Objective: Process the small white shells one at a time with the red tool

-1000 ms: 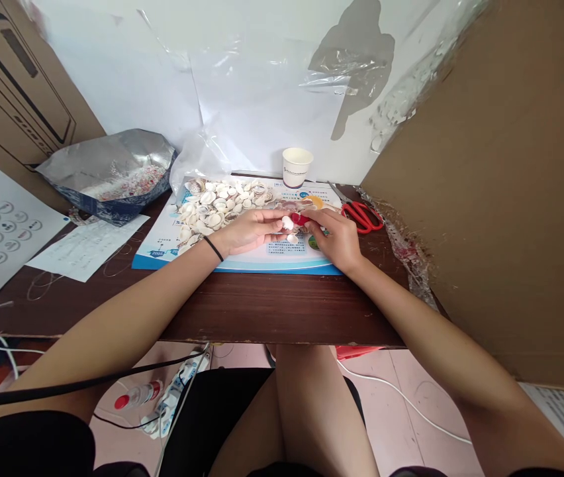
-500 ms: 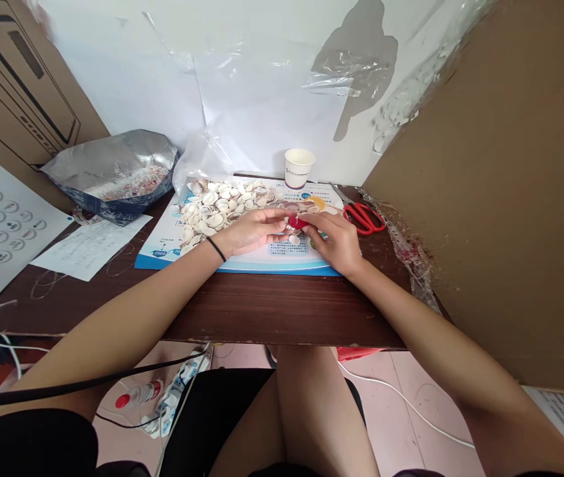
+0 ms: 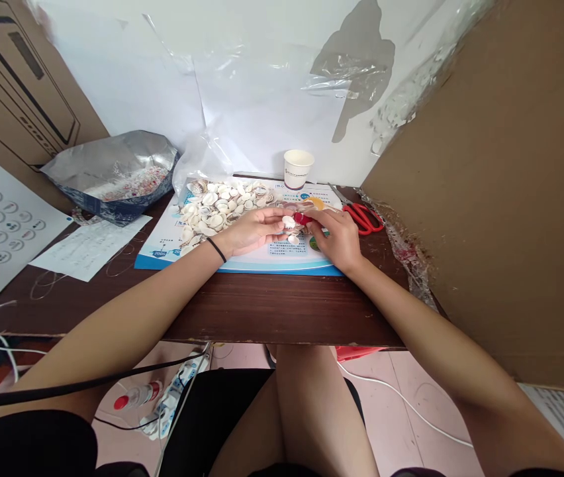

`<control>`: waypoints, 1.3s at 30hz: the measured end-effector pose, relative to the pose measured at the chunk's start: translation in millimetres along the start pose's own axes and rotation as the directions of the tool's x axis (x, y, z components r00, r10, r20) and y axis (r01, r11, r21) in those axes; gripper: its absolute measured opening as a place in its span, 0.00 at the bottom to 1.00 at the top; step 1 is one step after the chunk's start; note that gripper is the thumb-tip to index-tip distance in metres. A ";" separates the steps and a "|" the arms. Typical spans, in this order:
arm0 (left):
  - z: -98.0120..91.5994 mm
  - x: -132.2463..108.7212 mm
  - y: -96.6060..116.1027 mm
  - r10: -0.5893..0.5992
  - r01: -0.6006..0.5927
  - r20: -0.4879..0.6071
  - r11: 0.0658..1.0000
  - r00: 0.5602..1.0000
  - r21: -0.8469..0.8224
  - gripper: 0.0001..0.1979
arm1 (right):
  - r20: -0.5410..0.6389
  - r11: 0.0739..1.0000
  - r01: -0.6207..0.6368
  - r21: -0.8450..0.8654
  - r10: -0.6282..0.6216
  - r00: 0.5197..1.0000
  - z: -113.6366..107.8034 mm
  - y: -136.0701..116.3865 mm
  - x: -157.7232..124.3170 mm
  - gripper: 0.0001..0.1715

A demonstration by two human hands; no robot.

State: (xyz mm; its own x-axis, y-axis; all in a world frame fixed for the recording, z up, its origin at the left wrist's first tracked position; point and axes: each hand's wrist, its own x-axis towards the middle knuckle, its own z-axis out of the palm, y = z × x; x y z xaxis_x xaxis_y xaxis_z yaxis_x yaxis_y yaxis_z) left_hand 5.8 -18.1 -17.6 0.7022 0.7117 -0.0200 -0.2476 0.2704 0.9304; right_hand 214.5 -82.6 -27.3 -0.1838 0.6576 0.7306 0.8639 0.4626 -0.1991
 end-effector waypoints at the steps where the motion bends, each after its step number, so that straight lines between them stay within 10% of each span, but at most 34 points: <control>1: 0.4 0.0 0.1 -0.002 0.002 -0.008 1.000 1.000 -0.006 0.14 | -0.014 1.000 -0.001 -0.011 0.001 1.000 -0.8 -1.7 0.0 0.13; 39: 1.5 0.5 -0.7 0.016 -0.018 -0.051 0.999 0.999 -0.032 0.11 | -0.026 0.999 0.037 -0.012 -0.038 0.999 -4.7 -4.2 -0.2 0.11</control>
State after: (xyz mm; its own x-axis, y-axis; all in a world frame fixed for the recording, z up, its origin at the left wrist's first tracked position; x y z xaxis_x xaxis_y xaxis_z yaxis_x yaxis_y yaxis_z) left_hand 7.2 -18.9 -17.7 0.6634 0.7479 -0.0233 -0.2814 0.2782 0.9184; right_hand 213.1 -87.5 -23.5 -0.2041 0.6243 0.7541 0.8618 0.4800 -0.1641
